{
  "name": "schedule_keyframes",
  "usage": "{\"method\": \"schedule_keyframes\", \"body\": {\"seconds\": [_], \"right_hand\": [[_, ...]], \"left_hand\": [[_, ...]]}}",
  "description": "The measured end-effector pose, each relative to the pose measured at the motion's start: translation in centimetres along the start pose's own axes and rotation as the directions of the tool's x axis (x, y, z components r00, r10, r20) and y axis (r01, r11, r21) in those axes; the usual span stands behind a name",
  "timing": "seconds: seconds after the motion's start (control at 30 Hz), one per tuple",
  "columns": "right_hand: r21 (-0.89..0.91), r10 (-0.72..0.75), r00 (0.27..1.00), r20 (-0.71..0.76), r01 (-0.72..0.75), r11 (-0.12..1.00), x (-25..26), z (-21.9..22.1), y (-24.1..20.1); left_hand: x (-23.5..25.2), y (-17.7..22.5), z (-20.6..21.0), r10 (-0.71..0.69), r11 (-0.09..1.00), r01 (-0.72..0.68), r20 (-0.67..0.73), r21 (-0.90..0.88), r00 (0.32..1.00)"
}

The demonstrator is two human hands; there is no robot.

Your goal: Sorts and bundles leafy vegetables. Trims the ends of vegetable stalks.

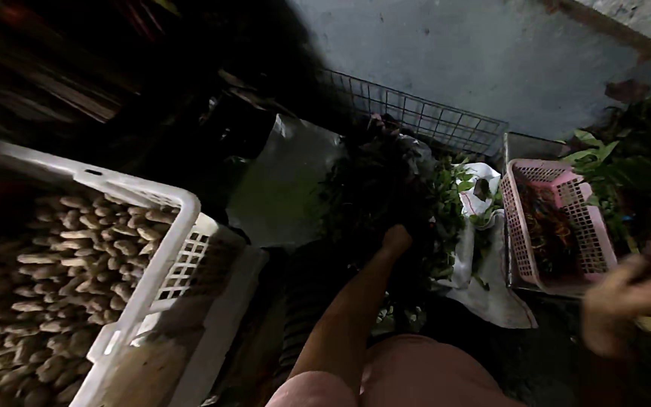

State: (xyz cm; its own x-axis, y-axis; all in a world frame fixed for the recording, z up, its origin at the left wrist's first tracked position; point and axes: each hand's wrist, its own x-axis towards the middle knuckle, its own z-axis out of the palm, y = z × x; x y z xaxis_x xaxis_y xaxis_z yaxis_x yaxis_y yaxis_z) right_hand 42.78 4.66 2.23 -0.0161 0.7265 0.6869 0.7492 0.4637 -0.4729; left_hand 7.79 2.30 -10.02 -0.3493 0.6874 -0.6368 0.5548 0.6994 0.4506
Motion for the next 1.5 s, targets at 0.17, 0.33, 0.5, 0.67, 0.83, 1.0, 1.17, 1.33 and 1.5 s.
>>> {"method": "schedule_keyframes", "body": {"seconds": [0.17, 0.33, 0.5, 0.67, 0.83, 1.0, 1.17, 1.33, 1.5], "right_hand": [[-0.03, 0.233, 0.3, 0.925, -0.553, 0.833, -7.5, 11.4, -9.6], [-0.095, 0.276, 0.117, 0.954, -0.754, 0.649, -9.8, 15.5, -10.1], [-0.078, 0.285, 0.147, 0.947, -0.756, 0.65, -9.2, 16.1, -10.8], [0.217, 0.324, 0.566, 0.758, -0.688, 0.693, -6.7, 15.3, -9.4], [0.195, 0.225, 0.587, 0.778, -0.566, 0.801, -5.8, 15.1, -8.6], [-0.002, 0.187, 0.361, 0.914, -0.456, 0.89, -8.1, 14.1, -10.7], [-0.118, 0.248, 0.177, 0.953, -0.535, 0.837, -8.0, 13.1, -10.7], [-0.02, 0.168, 0.416, 0.894, -0.336, 0.942, -5.2, 11.8, -11.4], [0.033, 0.224, 0.774, 0.593, -0.301, 0.953, 0.7, 10.2, -11.9]], "left_hand": [[-3.9, 1.8, 1.7, 0.229, 0.906, -0.173, 0.103, -0.387, 0.968], [-4.6, -0.3, 0.0, 0.211, 0.903, -0.136, 0.146, -0.407, 0.967], [-5.0, 0.1, -0.9, 0.147, 0.718, 0.005, 0.159, -0.696, 0.976], [-4.4, 0.2, -1.0, 0.205, 0.494, 0.05, 0.172, -0.868, 0.963], [-4.6, 0.9, -1.0, 0.248, 0.379, 0.083, 0.188, -0.922, 0.95], [-3.8, 1.4, 0.4, 0.188, 0.373, 0.04, 0.118, -0.927, 0.975], [-3.8, 1.6, 0.5, 0.139, 0.363, 0.11, 0.17, -0.925, 0.976], [-5.3, 3.2, -1.9, 0.2, 0.369, 0.07, 0.153, -0.927, 0.968], [-5.4, 2.3, -9.3, 0.252, 0.302, -0.338, -0.267, -0.891, 0.93]]}}
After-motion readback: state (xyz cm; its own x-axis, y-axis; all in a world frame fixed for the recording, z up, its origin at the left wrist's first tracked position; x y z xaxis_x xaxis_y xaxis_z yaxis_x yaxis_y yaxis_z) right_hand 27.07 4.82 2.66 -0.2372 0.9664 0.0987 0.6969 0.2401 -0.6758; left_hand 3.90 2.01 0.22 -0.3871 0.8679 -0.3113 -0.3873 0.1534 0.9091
